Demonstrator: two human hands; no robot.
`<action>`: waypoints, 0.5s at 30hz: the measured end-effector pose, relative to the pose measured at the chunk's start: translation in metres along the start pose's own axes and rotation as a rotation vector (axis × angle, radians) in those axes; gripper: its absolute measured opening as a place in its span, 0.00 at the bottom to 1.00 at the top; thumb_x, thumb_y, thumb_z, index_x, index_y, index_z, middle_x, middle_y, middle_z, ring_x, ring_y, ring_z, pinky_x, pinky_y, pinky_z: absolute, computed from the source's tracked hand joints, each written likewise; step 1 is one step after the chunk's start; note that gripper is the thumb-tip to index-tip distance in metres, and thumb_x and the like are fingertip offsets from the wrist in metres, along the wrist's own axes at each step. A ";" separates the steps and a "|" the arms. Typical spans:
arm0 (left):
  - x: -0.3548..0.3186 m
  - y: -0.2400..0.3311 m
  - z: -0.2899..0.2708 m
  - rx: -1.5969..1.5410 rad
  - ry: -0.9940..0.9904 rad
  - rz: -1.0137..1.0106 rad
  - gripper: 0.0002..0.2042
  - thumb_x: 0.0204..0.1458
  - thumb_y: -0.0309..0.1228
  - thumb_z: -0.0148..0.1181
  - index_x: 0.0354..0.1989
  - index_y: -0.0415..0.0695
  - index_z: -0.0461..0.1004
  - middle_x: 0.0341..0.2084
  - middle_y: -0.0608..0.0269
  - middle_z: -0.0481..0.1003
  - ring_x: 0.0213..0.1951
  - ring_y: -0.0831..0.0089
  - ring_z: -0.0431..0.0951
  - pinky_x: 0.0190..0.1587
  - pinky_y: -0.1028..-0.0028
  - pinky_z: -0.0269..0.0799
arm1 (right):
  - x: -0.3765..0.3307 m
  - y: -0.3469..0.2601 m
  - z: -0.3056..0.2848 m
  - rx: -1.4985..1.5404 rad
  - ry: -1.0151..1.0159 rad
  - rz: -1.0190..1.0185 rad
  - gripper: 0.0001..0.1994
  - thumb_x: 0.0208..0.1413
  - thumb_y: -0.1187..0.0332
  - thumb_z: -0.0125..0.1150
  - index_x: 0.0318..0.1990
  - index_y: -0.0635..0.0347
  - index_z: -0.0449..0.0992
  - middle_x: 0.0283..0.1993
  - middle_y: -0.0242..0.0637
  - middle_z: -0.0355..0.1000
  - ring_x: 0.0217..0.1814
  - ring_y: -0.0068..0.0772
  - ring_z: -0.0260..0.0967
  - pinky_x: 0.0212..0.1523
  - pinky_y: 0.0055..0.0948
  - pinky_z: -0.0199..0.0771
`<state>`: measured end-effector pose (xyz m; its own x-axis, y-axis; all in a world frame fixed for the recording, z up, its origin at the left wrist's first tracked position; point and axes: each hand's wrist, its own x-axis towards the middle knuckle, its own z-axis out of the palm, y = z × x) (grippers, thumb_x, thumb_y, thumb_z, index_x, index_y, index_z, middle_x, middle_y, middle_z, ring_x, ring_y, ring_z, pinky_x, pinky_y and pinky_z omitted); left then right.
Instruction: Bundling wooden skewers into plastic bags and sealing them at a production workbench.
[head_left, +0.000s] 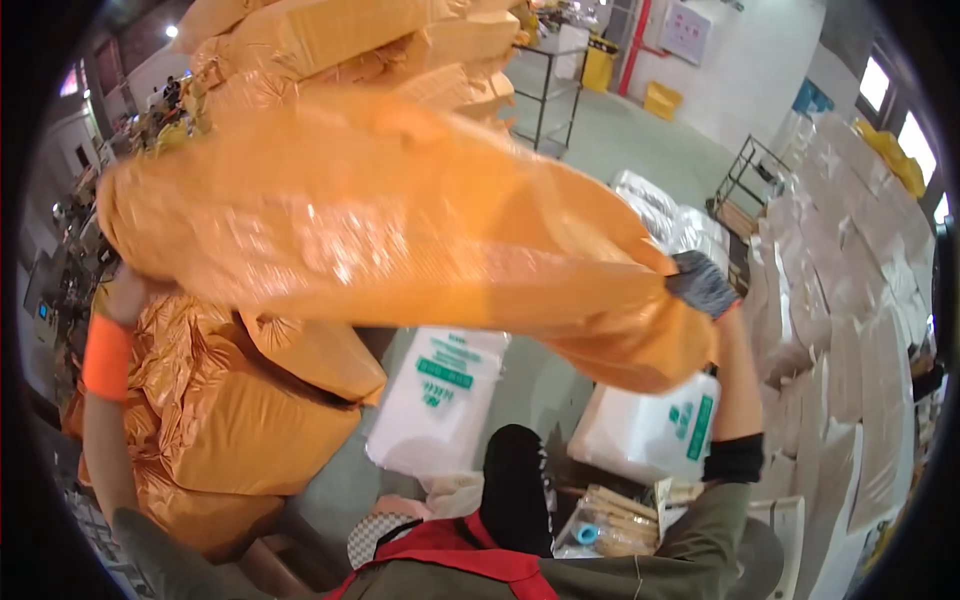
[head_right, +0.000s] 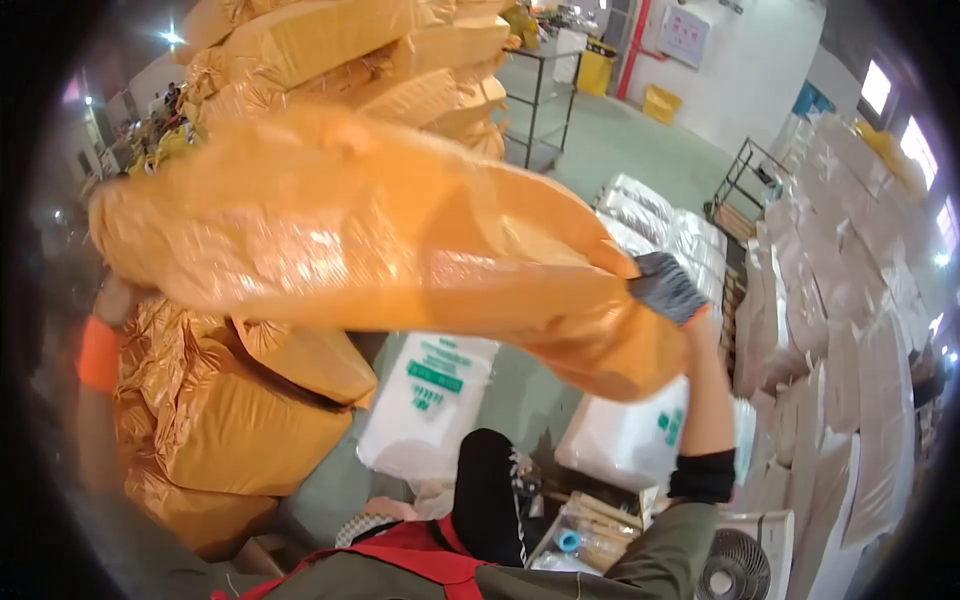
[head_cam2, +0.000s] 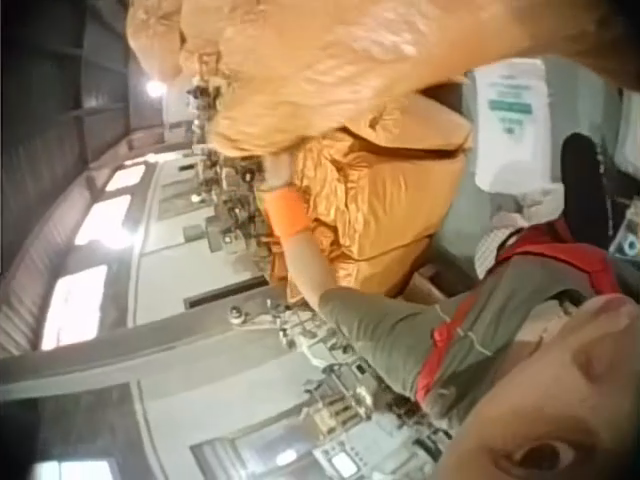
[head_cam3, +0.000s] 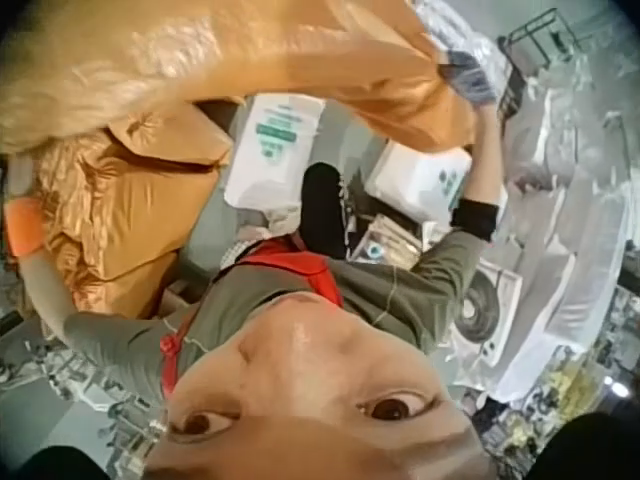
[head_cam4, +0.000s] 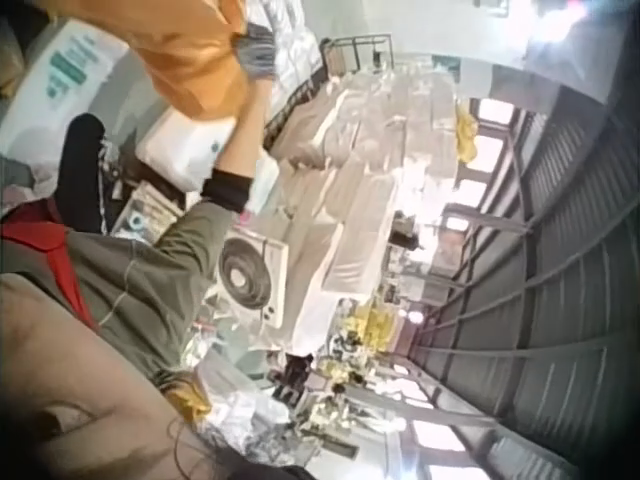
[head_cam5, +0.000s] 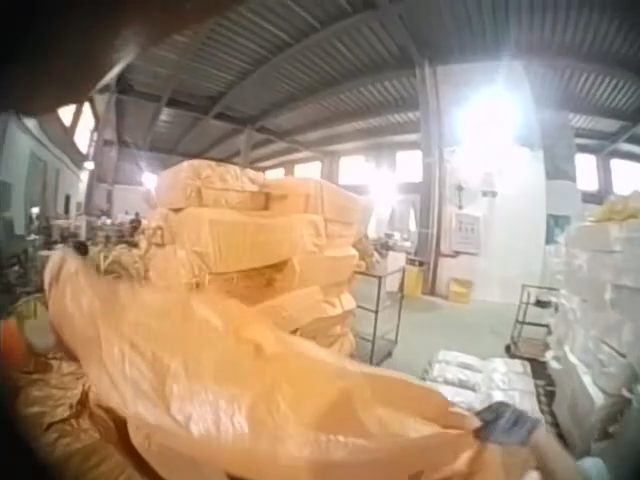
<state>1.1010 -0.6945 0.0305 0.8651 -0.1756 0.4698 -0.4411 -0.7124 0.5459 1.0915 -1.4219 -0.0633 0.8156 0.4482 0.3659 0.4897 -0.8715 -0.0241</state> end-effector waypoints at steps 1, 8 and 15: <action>-0.023 0.000 -0.007 -0.048 -0.136 -0.068 0.28 0.49 0.30 0.57 0.60 0.41 0.56 0.54 0.58 0.64 0.54 0.66 0.66 0.54 0.66 0.65 | 0.021 -0.004 -0.019 0.260 -0.106 0.210 0.05 0.41 0.70 0.56 0.25 0.61 0.73 0.22 0.44 0.70 0.22 0.45 0.67 0.21 0.36 0.66; -0.028 -0.089 0.122 0.137 -0.734 0.080 0.26 0.42 0.29 0.64 0.53 0.43 0.67 0.50 0.59 0.70 0.50 0.64 0.70 0.59 0.68 0.59 | 0.138 0.122 -0.013 -0.119 -0.527 -0.176 0.15 0.32 0.65 0.60 0.32 0.59 0.76 0.22 0.45 0.72 0.21 0.49 0.69 0.26 0.40 0.72; 0.320 -0.094 0.194 0.857 0.116 0.482 0.09 0.43 0.27 0.52 0.30 0.45 0.78 0.27 0.53 0.77 0.29 0.62 0.78 0.35 0.63 0.73 | 0.304 0.265 -0.109 -0.879 0.190 0.396 0.13 0.49 0.66 0.45 0.30 0.65 0.76 0.34 0.52 0.73 0.33 0.48 0.73 0.33 0.39 0.74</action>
<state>1.4658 -0.8154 -0.0051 0.5891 -0.5412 0.6001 -0.3783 -0.8409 -0.3871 1.4360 -1.5380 0.1429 0.7708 0.1189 0.6258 -0.2750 -0.8241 0.4953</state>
